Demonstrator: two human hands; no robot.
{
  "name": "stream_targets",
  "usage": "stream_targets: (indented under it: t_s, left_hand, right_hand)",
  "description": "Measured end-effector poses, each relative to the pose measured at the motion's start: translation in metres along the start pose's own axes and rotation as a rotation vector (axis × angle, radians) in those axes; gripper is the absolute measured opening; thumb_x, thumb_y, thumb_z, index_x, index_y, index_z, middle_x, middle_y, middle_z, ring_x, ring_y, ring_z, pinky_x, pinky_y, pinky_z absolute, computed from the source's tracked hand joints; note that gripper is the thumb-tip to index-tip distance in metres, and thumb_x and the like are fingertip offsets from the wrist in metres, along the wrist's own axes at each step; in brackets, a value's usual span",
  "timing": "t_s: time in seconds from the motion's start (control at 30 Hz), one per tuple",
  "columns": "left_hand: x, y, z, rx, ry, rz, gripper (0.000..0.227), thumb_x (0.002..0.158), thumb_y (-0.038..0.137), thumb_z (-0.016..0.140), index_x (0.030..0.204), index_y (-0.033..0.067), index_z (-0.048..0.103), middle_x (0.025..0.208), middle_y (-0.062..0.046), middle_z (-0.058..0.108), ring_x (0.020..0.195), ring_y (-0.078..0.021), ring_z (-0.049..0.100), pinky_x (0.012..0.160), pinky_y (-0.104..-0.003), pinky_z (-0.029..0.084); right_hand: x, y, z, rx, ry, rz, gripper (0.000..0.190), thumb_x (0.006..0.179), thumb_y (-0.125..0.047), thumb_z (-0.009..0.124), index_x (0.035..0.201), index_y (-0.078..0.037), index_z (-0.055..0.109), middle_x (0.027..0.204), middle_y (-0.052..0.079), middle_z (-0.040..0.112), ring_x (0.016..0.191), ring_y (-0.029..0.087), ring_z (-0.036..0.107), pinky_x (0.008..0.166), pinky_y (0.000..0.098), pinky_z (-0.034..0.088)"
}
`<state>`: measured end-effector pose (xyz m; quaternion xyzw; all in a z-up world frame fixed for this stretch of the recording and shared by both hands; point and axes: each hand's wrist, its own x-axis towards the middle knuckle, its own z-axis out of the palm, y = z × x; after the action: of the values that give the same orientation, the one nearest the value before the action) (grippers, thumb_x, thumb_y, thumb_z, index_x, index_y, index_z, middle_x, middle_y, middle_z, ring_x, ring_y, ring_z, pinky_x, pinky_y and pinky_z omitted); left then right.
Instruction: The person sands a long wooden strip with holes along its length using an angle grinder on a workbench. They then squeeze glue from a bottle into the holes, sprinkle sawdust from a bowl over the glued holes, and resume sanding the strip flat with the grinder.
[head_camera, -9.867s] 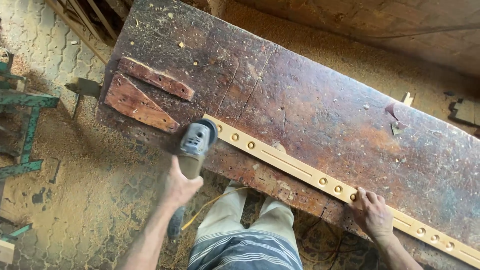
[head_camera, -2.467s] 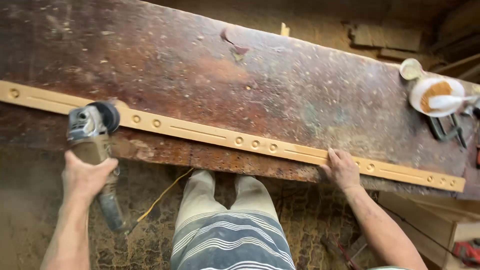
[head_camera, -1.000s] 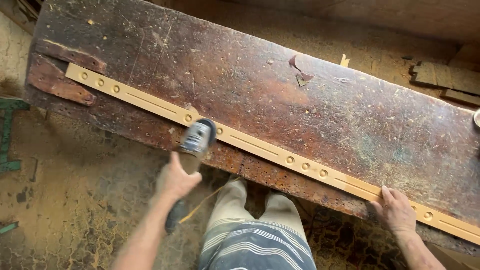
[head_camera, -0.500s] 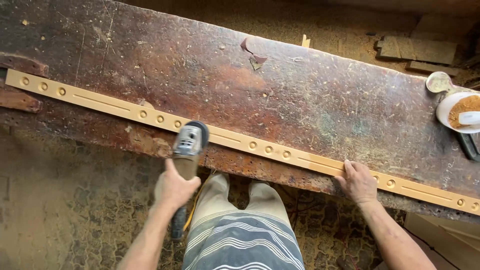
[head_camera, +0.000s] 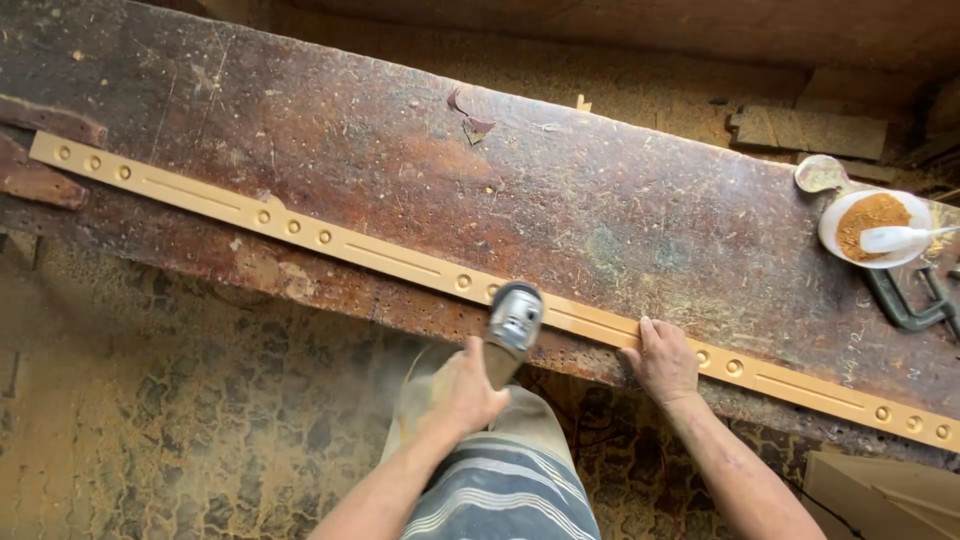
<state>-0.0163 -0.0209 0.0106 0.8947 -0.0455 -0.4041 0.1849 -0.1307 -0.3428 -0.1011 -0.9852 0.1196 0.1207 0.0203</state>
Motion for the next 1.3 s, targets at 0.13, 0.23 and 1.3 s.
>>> stream_targets:
  t_s: [0.13,0.23,1.3]
  left_hand:
    - [-0.019,0.011,0.042,-0.029,0.044,0.233,0.073,0.07,0.028,0.078,0.128,-0.0019,0.044,0.102,-0.025,0.066,0.098,-0.0418,0.067,0.087,-0.051,0.054]
    - [-0.036,0.004,0.05,-0.154,0.121,0.319,0.061,0.069,0.031,0.078,0.115,0.0015,0.051,0.101,-0.022,0.068,0.099,-0.041,0.066,0.087,-0.052,0.054]
    - [-0.172,-0.24,-0.02,-1.902,0.538,0.625,0.103,0.084,0.075,0.072,0.157,0.0092,0.044,0.114,-0.024,0.061,0.101,-0.035,0.065,0.085,-0.056,0.057]
  right_hand:
    - [-0.019,0.0,0.009,0.069,0.303,-0.067,0.076,0.07,-0.045,0.078,0.13,-0.003,0.059,0.121,0.015,0.065,0.116,0.032,0.061,0.098,0.0423,0.053]
    - [-0.053,-0.038,-0.048,0.222,-0.243,0.316,0.056,0.089,-0.053,0.076,0.125,-0.012,0.064,0.119,0.007,0.068,0.115,0.021,0.066,0.107,0.035,0.055]
    - [-0.13,-0.371,-0.063,1.541,-1.618,-0.528,0.068,0.094,-0.038,0.078,0.145,-0.006,0.048,0.094,0.012,0.062,0.074,0.018,0.061,0.062,0.0302,0.055]
